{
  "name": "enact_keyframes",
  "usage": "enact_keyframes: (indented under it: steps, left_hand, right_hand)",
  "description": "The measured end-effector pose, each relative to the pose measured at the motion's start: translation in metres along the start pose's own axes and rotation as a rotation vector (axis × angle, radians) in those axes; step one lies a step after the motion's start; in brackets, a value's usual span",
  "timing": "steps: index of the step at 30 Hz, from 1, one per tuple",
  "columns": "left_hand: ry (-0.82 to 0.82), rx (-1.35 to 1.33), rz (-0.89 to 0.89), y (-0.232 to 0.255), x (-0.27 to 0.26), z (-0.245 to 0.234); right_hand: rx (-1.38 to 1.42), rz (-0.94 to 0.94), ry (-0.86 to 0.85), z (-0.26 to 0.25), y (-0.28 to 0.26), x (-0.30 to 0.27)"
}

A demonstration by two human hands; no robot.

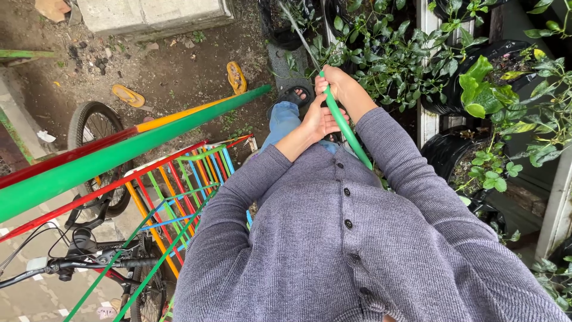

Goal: Watering potted plants using a green garden hose.

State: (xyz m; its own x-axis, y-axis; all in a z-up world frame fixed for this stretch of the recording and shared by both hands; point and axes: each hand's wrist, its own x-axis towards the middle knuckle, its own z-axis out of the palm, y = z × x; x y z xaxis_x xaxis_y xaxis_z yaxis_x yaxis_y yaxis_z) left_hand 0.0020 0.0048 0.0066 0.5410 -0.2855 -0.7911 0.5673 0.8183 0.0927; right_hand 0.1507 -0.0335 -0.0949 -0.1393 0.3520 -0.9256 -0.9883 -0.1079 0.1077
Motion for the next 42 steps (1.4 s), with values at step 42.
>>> enact_keyframes:
  steps: [42]
  left_hand:
    - [-0.097, 0.475, -0.123, -0.010, 0.010, 0.073]
  right_hand:
    - [0.630, -0.375, -0.096, -0.091, 0.004, -0.096]
